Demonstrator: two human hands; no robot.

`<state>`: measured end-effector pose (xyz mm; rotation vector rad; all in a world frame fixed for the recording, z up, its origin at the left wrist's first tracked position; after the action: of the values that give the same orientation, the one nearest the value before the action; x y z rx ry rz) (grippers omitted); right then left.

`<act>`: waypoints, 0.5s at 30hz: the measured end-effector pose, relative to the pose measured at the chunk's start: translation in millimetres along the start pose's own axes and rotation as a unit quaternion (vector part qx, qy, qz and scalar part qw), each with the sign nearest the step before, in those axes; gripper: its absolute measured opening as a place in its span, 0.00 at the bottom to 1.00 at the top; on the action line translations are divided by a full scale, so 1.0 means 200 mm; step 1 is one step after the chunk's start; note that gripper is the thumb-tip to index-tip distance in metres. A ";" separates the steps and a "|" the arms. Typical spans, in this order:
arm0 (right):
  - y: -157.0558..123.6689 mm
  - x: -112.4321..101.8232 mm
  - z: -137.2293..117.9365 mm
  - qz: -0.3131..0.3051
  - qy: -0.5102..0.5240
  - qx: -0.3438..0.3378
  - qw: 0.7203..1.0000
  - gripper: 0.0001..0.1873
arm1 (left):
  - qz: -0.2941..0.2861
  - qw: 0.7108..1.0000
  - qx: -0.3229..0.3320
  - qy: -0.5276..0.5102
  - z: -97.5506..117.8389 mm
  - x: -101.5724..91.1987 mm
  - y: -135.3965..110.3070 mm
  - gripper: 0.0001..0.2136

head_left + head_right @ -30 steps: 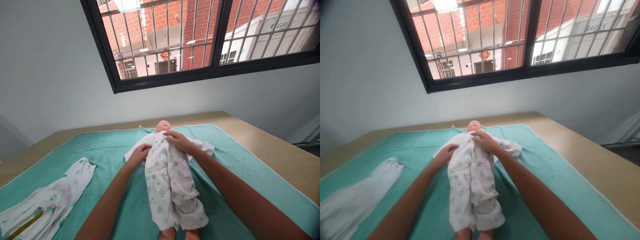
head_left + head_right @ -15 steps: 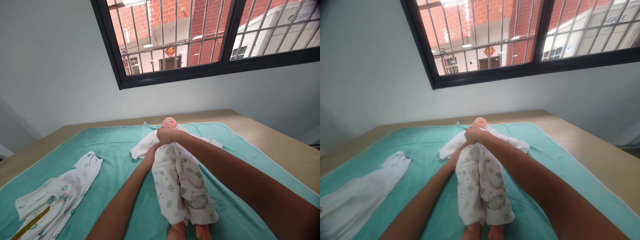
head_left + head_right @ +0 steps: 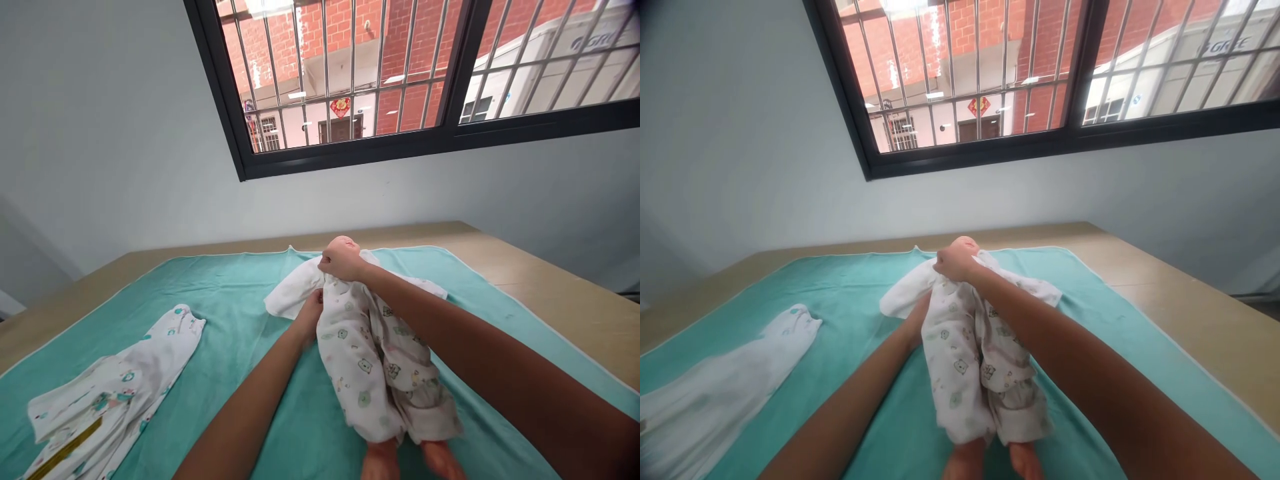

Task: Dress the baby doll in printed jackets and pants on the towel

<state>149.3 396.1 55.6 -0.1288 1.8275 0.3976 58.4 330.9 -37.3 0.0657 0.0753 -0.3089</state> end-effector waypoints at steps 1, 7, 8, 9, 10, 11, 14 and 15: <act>0.00 0.00 0.00 0.012 0.006 -0.004 1.000 0.13 | -0.005 1.000 0.001 -0.002 0.00 0.02 -0.01 0.19; -0.01 0.04 -0.01 0.034 0.058 -0.028 0.997 0.12 | 0.037 0.997 0.048 0.045 0.04 0.03 0.00 0.14; -0.01 0.04 -0.02 0.034 0.070 -0.030 0.997 0.12 | 0.049 0.995 0.059 0.066 0.04 0.02 0.01 0.13; -0.02 0.04 -0.02 0.034 0.081 -0.031 0.996 0.11 | 0.060 0.991 0.073 0.092 0.04 0.01 0.02 0.12; -0.02 0.03 -0.03 0.035 0.090 -0.032 0.995 0.11 | 0.067 0.987 0.087 0.119 0.04 0.01 0.03 0.11; -0.03 0.03 -0.03 0.034 0.099 -0.033 0.994 0.11 | 0.070 0.982 0.099 0.142 0.04 0.01 0.04 0.11; -0.07 0.01 -0.04 0.015 0.135 -0.023 0.991 0.10 | 0.074 0.973 0.110 0.188 -0.01 -0.01 0.07 0.10; -0.08 0.01 -0.04 0.010 0.146 -0.014 0.989 0.10 | 0.078 0.973 0.102 0.194 -0.04 -0.02 0.08 0.11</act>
<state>146.8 379.1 52.0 -0.1961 2.1131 0.4376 60.0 348.6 -43.6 0.3337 0.4241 -0.1424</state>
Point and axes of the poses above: each hand's wrist, its own y-axis towards the middle knuckle, its own x-axis out of the palm, z = x × y, the point moved 7 cm from there along y, towards the middle knuckle, and after that the axes turned 8 degrees about y, right-handed, at the moved point
